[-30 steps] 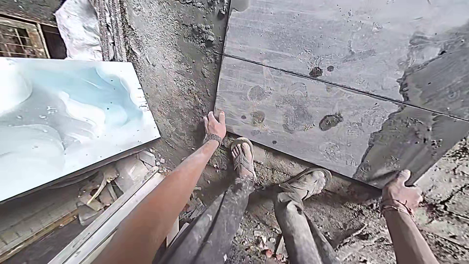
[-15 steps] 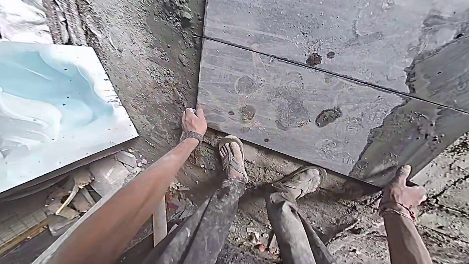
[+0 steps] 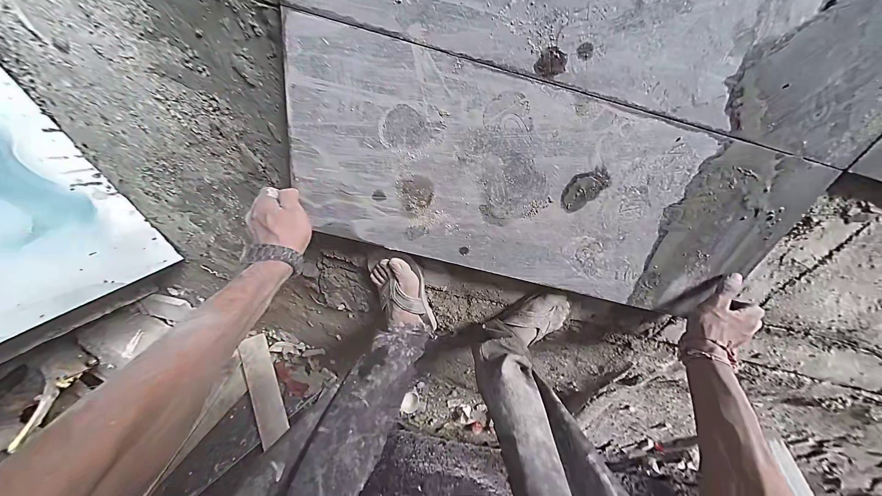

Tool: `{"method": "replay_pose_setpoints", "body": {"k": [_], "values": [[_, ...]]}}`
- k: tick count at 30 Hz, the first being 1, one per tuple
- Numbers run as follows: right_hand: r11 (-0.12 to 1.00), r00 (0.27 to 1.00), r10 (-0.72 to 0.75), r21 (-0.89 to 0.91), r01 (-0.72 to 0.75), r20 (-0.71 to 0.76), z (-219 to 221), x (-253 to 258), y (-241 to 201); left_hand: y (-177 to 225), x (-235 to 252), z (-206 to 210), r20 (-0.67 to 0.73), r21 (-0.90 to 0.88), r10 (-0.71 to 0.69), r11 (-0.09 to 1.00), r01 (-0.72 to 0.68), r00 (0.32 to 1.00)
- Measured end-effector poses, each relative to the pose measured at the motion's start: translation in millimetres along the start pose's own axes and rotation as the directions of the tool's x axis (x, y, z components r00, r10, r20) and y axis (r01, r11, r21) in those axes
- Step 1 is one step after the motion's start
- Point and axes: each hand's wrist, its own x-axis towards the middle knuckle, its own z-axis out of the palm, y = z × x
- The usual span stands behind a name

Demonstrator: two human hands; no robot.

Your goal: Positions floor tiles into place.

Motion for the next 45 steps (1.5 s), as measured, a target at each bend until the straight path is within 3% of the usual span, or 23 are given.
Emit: {"method": "replay_pose_setpoints", "body": {"k": [10, 17, 22, 26, 32, 37, 41, 43, 44, 45], "values": [[0.998, 1.000, -0.015, -0.066, 0.016, 0.007, -8.6, -3.4, -3.4, 4.3, -3.6, -11.9, 0.073, 0.047, -0.037, 0.998, 0.034, 0.997], [1.000, 0.999, -0.019, -0.013, 0.019, 0.029, -6.0, 6.9, 5.4, 4.6, -4.0, -11.8, 0.018, 0.045, -0.009, 0.999, 0.009, 1.000], [0.998, 0.987, -0.065, -0.018, 0.068, 0.148, -5.9, 14.2, 8.3, 1.7, 0.0, -9.9, 0.041, 0.038, -0.016, 0.999, 0.014, 0.999], [0.995, 0.976, 0.006, 0.092, -0.027, 0.220, -8.7, 12.1, 1.7, 5.0, -4.9, -9.5, 0.005, 0.065, 0.021, 0.998, -0.022, 1.000], [0.985, 0.958, -0.052, 0.174, 0.002, 0.283, -11.1, 17.9, 21.2, 7.2, -5.9, -9.2, -0.013, 0.075, 0.030, 0.997, -0.029, 0.999], [0.995, 0.960, -0.063, 0.097, 0.038, 0.272, -19.1, 1.4, 41.3, -3.5, -3.3, -11.1, -0.056, 0.072, 0.056, 0.996, -0.052, 0.997], [0.991, 0.944, -0.097, 0.114, 0.064, 0.316, -42.6, -13.7, 49.2, -8.3, -7.7, -18.1, -0.026, -0.042, -0.033, 0.999, 0.032, 0.999], [0.995, 0.942, -0.091, 0.078, 0.069, 0.322, -45.0, -12.1, 45.4, -13.2, -12.1, -16.4, 0.019, -0.235, -0.173, 0.957, 0.172, 0.985], [0.997, 0.942, -0.074, 0.045, 0.062, 0.328, -49.0, -10.4, 48.2, -17.4, -21.5, -10.6, 0.091, -0.395, -0.272, 0.873, 0.285, 0.958], [0.998, 0.940, -0.061, 0.036, 0.052, 0.337, -50.1, -8.7, 48.0, -15.9, -27.7, -5.0, 0.171, -0.581, -0.339, 0.724, 0.373, 0.925]]}}
